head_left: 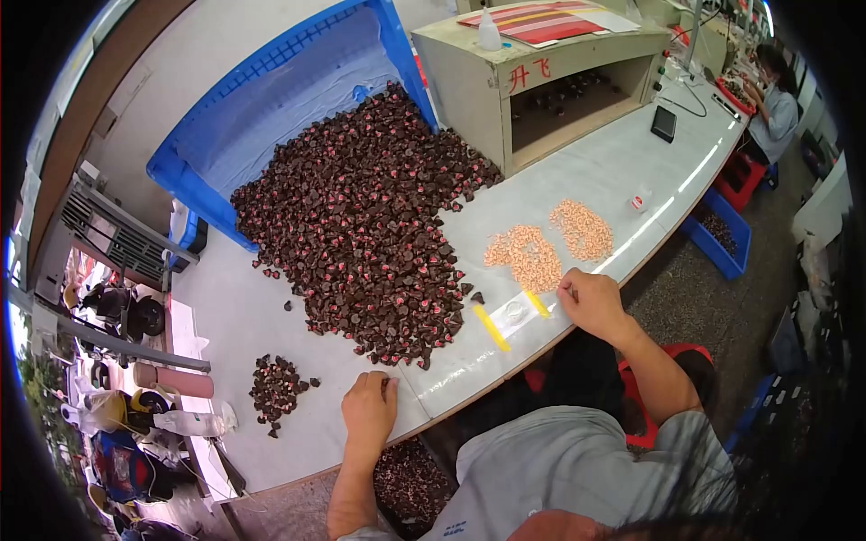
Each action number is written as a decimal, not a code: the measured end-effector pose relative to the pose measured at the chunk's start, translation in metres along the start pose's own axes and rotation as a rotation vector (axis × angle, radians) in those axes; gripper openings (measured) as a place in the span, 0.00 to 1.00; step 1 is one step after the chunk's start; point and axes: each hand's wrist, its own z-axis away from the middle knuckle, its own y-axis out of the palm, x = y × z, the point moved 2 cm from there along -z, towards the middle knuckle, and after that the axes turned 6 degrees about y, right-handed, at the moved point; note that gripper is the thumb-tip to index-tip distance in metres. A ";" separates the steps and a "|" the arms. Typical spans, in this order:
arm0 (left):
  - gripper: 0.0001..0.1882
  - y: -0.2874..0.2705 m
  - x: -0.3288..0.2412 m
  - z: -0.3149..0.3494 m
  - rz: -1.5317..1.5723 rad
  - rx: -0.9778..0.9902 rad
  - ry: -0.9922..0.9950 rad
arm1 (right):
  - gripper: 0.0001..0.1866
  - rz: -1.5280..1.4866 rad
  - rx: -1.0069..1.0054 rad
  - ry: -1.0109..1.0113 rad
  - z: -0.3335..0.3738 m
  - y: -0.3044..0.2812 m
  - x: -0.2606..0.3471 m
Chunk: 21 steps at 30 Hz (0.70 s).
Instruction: The person sorts and inspects small plastic parts by hand on a workbench.
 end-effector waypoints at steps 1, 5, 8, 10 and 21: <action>0.09 -0.003 -0.006 0.000 -0.076 -0.009 0.028 | 0.07 0.018 0.003 0.028 -0.001 0.000 0.002; 0.04 -0.005 -0.027 0.004 -0.235 0.017 0.093 | 0.07 0.088 0.009 0.043 -0.004 -0.001 -0.001; 0.04 -0.001 -0.019 0.009 -0.362 0.066 0.098 | 0.07 0.092 0.016 0.065 -0.004 0.001 0.000; 0.05 0.001 -0.014 0.009 -0.376 0.067 0.112 | 0.06 0.090 0.013 0.070 -0.004 0.002 0.001; 0.06 -0.011 -0.001 -0.004 -0.371 0.085 0.105 | 0.06 0.103 -0.021 0.030 -0.003 0.007 -0.005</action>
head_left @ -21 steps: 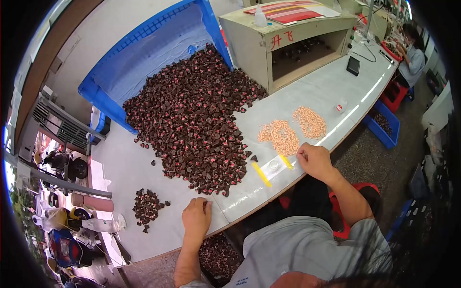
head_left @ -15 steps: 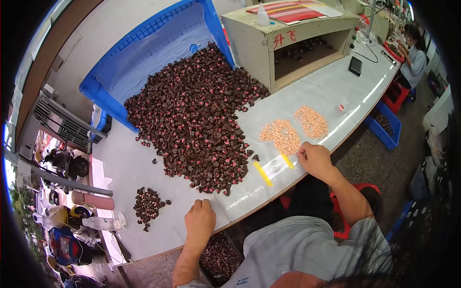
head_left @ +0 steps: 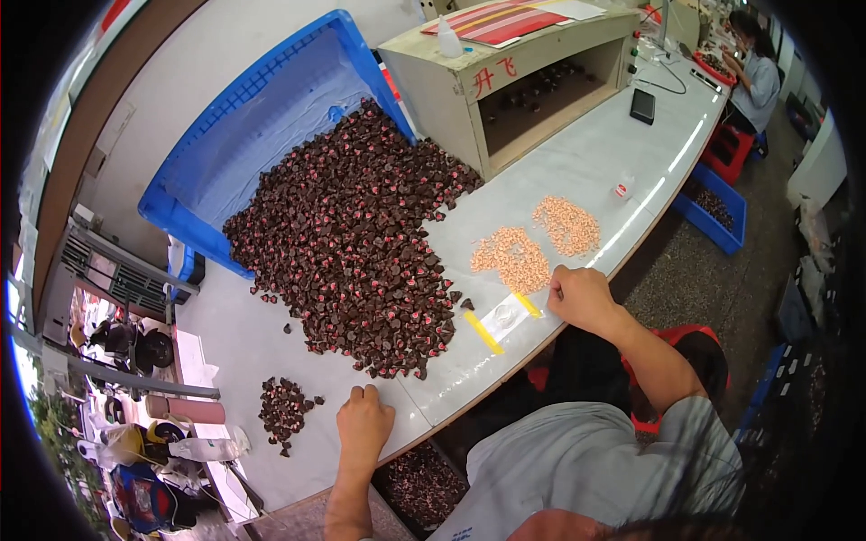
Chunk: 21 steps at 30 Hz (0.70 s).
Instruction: The person sorts and inspects small plastic parts by hand on a workbench.
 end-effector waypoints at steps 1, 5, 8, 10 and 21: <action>0.07 0.001 0.003 0.001 0.054 -0.044 0.008 | 0.06 0.021 0.022 -0.007 -0.001 -0.001 0.000; 0.12 -0.005 -0.001 -0.007 0.640 0.052 -0.157 | 0.05 0.063 0.010 -0.029 -0.002 0.004 -0.008; 0.12 0.008 -0.016 -0.013 1.358 0.180 -0.281 | 0.05 -0.110 -0.128 -0.078 0.005 0.003 -0.003; 0.10 0.001 -0.032 -0.025 1.481 0.227 -0.214 | 0.04 -0.314 -0.081 -0.100 0.014 -0.007 0.012; 0.09 0.031 -0.089 -0.075 1.812 0.785 -0.026 | 0.07 -0.818 0.029 -0.420 0.053 0.030 0.081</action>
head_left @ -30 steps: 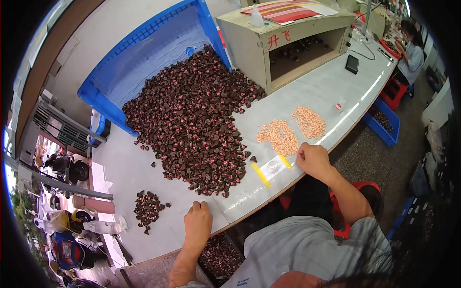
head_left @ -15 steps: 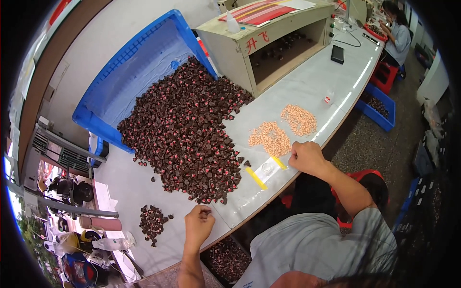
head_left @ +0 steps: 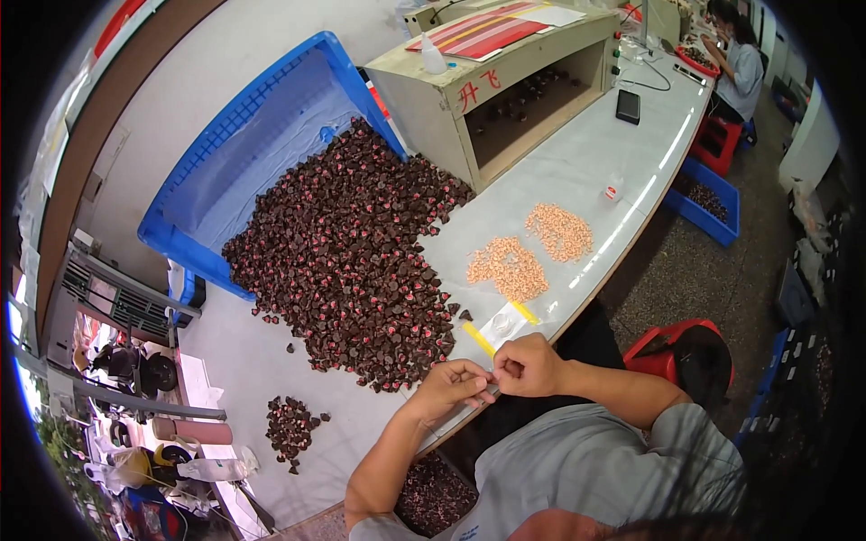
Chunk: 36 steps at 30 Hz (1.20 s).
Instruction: The person sorts and inspects small plastic parts by hand on a workbench.
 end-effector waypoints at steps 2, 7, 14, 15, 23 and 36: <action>0.12 0.000 0.006 -0.002 0.073 0.011 0.023 | 0.07 -0.006 0.000 0.030 0.001 0.006 0.001; 0.11 0.001 0.008 -0.001 0.099 0.025 0.016 | 0.06 -0.029 0.001 0.055 0.000 0.013 0.002; 0.09 0.000 0.004 0.000 0.116 -0.140 0.114 | 0.05 0.049 0.010 0.053 -0.003 0.009 0.000; 0.09 0.001 0.002 -0.001 0.122 -0.149 0.112 | 0.05 0.003 0.013 0.235 -0.002 0.006 0.000; 0.10 0.000 0.004 -0.004 -0.143 -0.139 0.185 | 0.06 0.195 0.242 0.083 -0.019 -0.004 0.017; 0.09 0.004 0.007 -0.005 -0.072 -0.106 0.154 | 0.05 0.298 0.258 -0.036 -0.021 -0.006 0.010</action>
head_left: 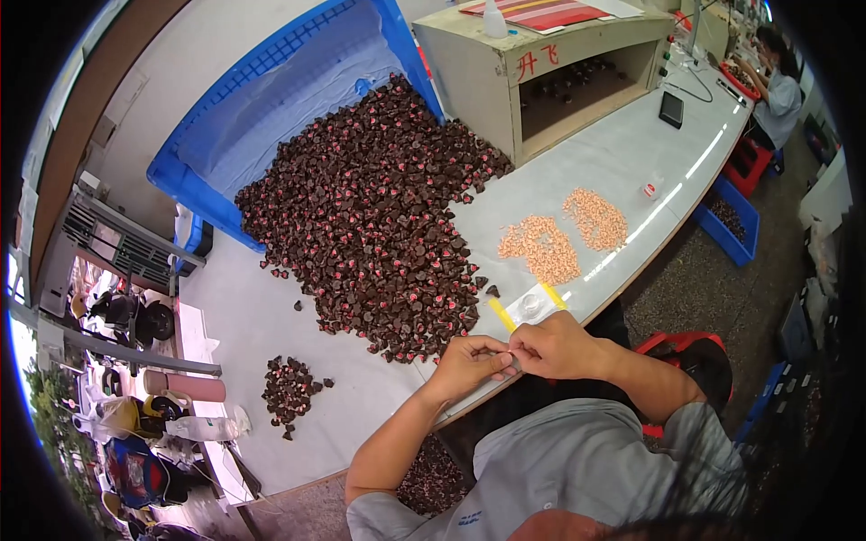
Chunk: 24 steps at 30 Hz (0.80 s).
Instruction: The person sorts and inspects small plastic parts by hand on a workbench.
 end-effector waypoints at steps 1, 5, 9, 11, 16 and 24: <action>0.09 0.000 -0.001 0.001 0.005 -0.007 0.005 | 0.05 0.016 -0.002 0.000 -0.003 -0.008 0.001; 0.10 -0.001 0.001 -0.001 0.026 -0.027 0.006 | 0.05 0.240 0.038 0.029 -0.017 -0.045 -0.004; 0.12 0.000 -0.001 0.000 0.074 -0.066 -0.051 | 0.04 0.450 0.115 -0.008 -0.029 -0.055 -0.017; 0.13 -0.001 -0.002 0.001 0.095 -0.051 -0.046 | 0.06 0.483 0.157 -0.034 -0.034 -0.057 -0.018; 0.14 -0.002 -0.002 0.002 0.145 -0.032 -0.055 | 0.06 0.640 0.286 -0.023 -0.037 -0.049 -0.024; 0.13 -0.007 0.001 0.003 0.051 -0.053 -0.071 | 0.06 0.683 0.294 -0.040 -0.039 -0.047 -0.023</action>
